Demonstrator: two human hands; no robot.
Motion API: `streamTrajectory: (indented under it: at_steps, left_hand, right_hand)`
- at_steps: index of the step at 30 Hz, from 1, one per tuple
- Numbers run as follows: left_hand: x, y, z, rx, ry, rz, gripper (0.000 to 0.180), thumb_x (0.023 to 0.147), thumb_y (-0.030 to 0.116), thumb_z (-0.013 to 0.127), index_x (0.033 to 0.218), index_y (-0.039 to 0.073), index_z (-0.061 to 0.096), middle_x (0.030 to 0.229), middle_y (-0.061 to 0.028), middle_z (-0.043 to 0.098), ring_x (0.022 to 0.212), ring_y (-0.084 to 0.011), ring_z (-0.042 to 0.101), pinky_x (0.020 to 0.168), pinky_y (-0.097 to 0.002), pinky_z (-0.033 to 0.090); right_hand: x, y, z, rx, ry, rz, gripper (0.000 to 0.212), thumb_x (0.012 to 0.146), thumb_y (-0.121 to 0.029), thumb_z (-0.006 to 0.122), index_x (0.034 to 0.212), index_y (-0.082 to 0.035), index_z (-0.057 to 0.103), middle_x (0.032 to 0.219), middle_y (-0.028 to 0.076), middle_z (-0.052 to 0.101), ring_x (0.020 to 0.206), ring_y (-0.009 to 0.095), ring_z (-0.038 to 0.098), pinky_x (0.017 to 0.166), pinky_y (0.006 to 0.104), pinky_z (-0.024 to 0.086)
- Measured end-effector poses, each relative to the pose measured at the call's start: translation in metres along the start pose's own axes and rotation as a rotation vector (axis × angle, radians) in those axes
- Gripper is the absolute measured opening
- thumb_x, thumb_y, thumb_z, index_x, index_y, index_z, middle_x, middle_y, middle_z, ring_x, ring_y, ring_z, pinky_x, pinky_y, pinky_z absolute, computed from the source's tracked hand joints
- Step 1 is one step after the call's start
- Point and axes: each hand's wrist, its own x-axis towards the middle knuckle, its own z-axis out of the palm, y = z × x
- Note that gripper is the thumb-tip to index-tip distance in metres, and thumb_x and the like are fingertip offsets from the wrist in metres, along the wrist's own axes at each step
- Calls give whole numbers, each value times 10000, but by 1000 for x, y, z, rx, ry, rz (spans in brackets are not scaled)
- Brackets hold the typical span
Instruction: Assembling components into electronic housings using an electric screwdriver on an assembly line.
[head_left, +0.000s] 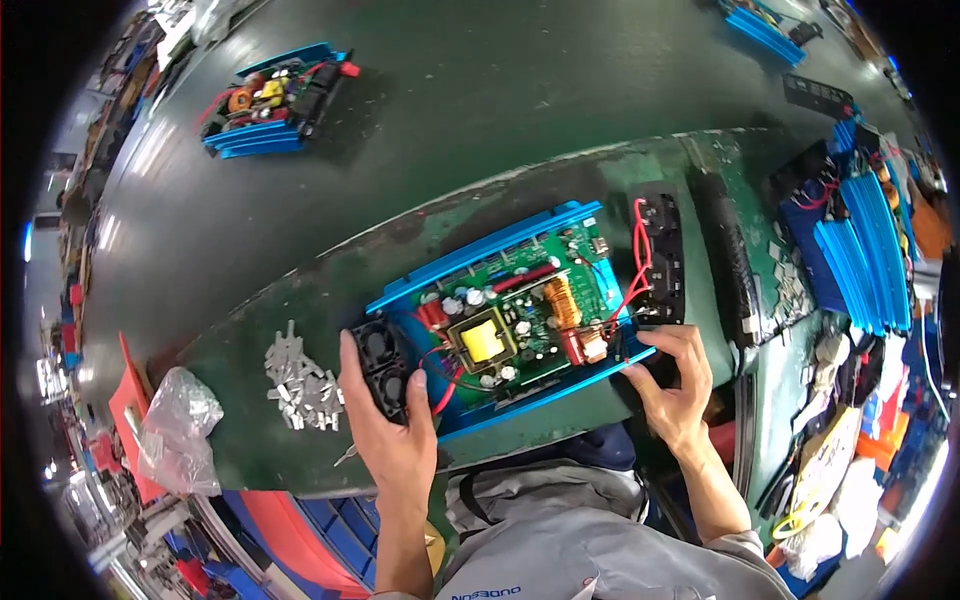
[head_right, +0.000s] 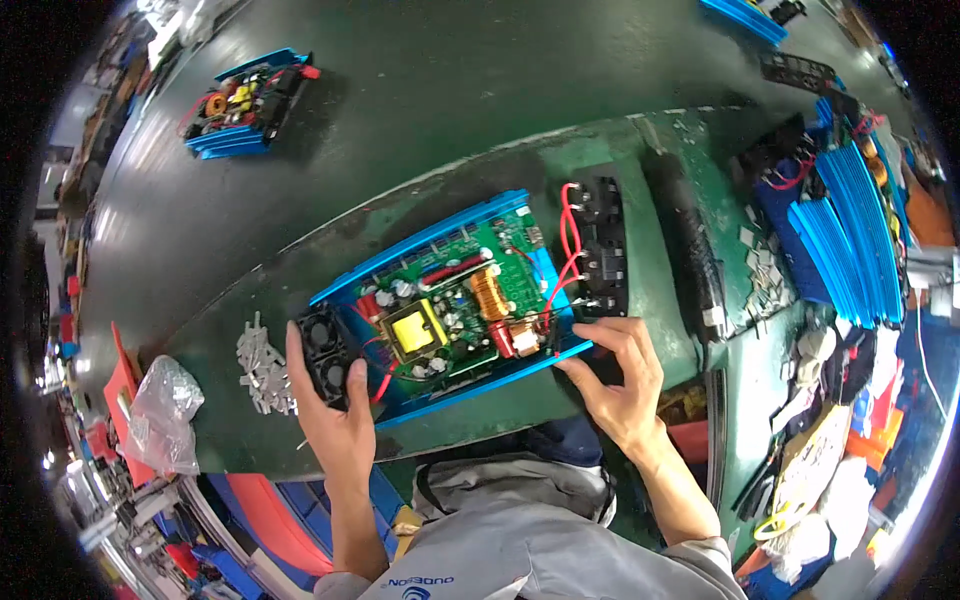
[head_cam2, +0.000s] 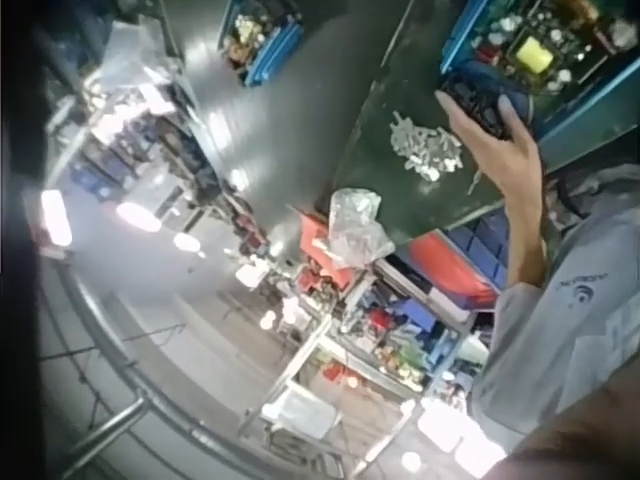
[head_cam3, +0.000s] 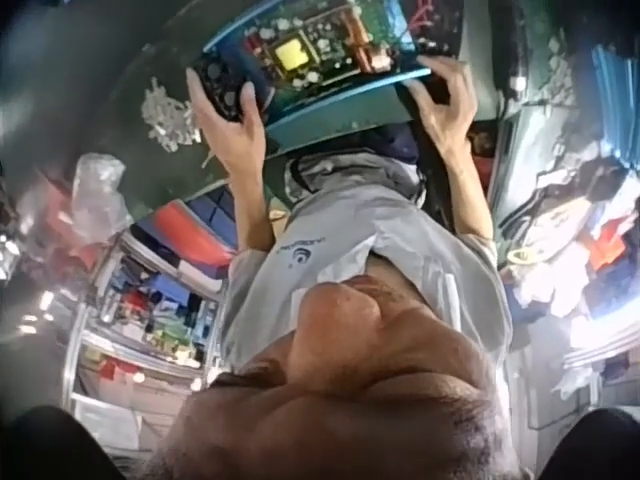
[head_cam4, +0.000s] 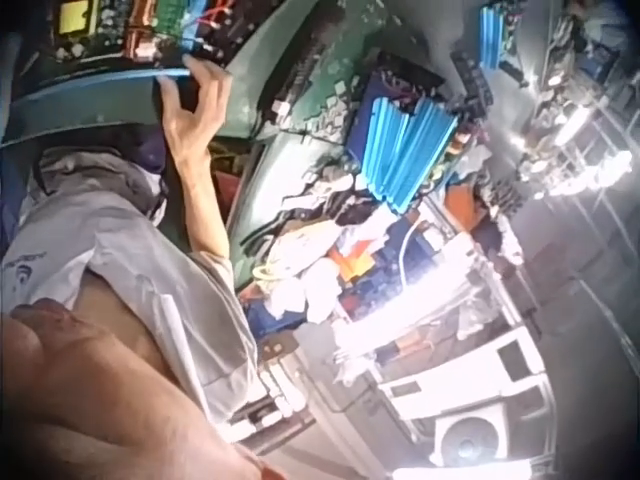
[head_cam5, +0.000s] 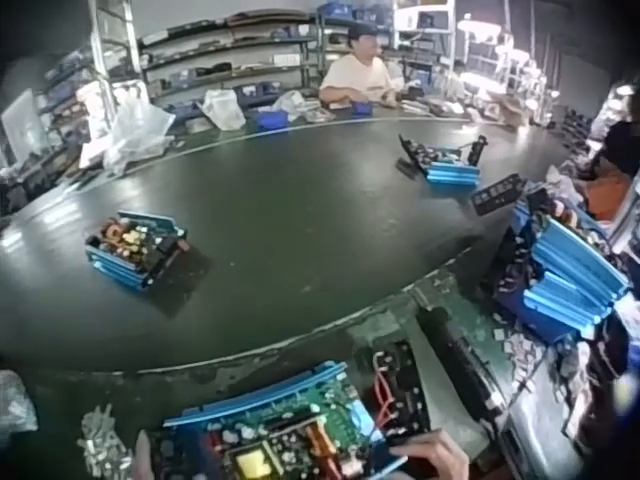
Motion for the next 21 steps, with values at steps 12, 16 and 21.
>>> streamTrajectory:
  at_steps: [12, 16, 21]
  left_hand:
    - [3, -13, -39, -137, -34, -210, 530, 884, 179, 757, 1341, -8, 564, 1089, -108, 648, 879, -183, 578, 771, -333, 463]
    - [11, -4, -20, -208, -72, -257, 400, 847, 170, 792, 1154, -19, 620, 968, -121, 623, 816, -243, 585, 723, -342, 473]
    - [-32, -26, -22, -64, 292, 505, 434, 741, 85, 782, 1142, -3, 640, 1073, -165, 692, 938, -317, 670, 788, -388, 500]
  right_hand:
    - [-5, 2, -2, 45, 130, -37, 421, 777, 65, 718, 1172, 8, 585, 996, 107, 595, 791, 187, 551, 702, 301, 458]
    - [19, -25, -4, 46, 124, -219, 360, 841, 42, 658, 1186, 16, 557, 949, 106, 562, 822, 190, 512, 710, 296, 408]
    - [59, -68, 12, 28, -68, -268, 440, 735, 30, 766, 1149, -2, 620, 967, 112, 627, 823, 193, 560, 698, 301, 447]
